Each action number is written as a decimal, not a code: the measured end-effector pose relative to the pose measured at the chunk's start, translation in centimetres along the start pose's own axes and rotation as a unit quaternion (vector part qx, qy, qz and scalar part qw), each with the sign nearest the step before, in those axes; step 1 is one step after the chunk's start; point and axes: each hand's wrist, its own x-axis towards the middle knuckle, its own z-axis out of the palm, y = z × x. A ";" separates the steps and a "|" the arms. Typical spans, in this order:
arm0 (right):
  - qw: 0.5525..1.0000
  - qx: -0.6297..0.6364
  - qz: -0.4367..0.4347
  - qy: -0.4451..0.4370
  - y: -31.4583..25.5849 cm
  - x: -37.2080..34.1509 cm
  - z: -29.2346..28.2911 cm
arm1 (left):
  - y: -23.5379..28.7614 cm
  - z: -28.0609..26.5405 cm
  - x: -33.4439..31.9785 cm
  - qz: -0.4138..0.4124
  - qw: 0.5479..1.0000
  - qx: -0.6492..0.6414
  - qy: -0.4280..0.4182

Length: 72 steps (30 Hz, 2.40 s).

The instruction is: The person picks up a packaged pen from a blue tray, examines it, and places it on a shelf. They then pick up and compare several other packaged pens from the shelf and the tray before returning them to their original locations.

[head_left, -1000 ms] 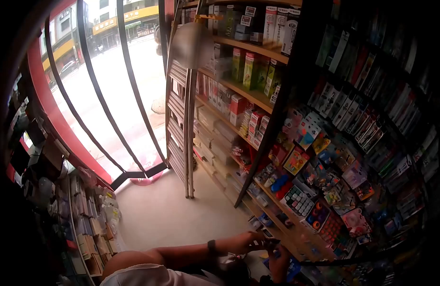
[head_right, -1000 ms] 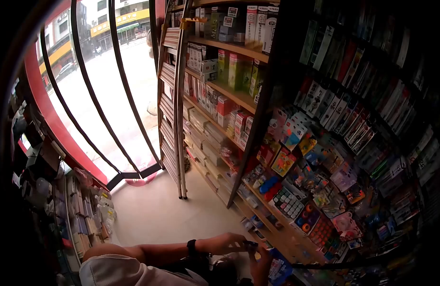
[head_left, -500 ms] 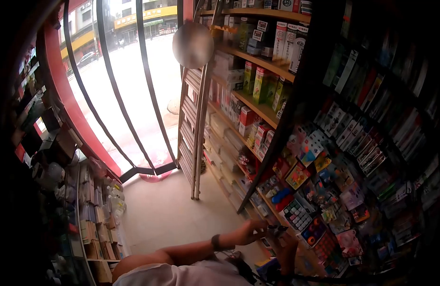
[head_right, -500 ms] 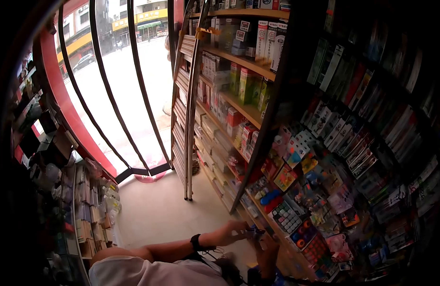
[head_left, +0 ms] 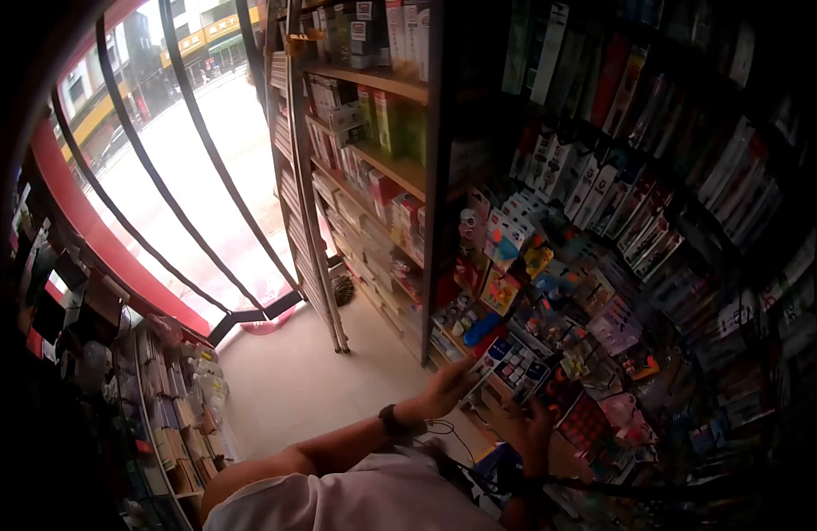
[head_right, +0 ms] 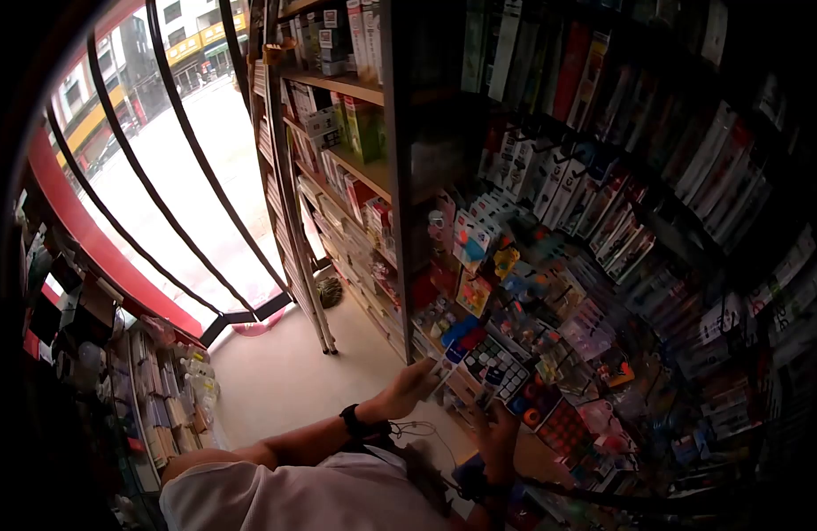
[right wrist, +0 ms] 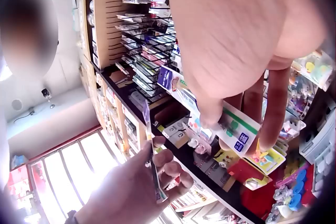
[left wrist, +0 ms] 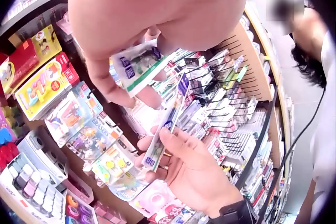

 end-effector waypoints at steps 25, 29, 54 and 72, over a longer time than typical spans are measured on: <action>0.966 0.004 -0.156 0.207 -11.7 15.7 1.3 | -2.4 -9.5 8.4 -0.072 0.989 -0.101 -0.079; 0.949 0.080 -0.143 0.269 -12.7 17.1 2.5 | -2.1 -12.0 9.9 -0.071 0.988 -0.092 -0.101; 0.922 0.065 -0.158 0.347 -13.4 18.0 2.8 | -4.6 -11.7 15.0 -0.041 0.968 -0.140 -0.203; 0.921 0.001 -0.048 0.386 -14.1 23.2 -0.1 | -3.8 -11.1 15.0 -0.014 0.971 -0.074 -0.228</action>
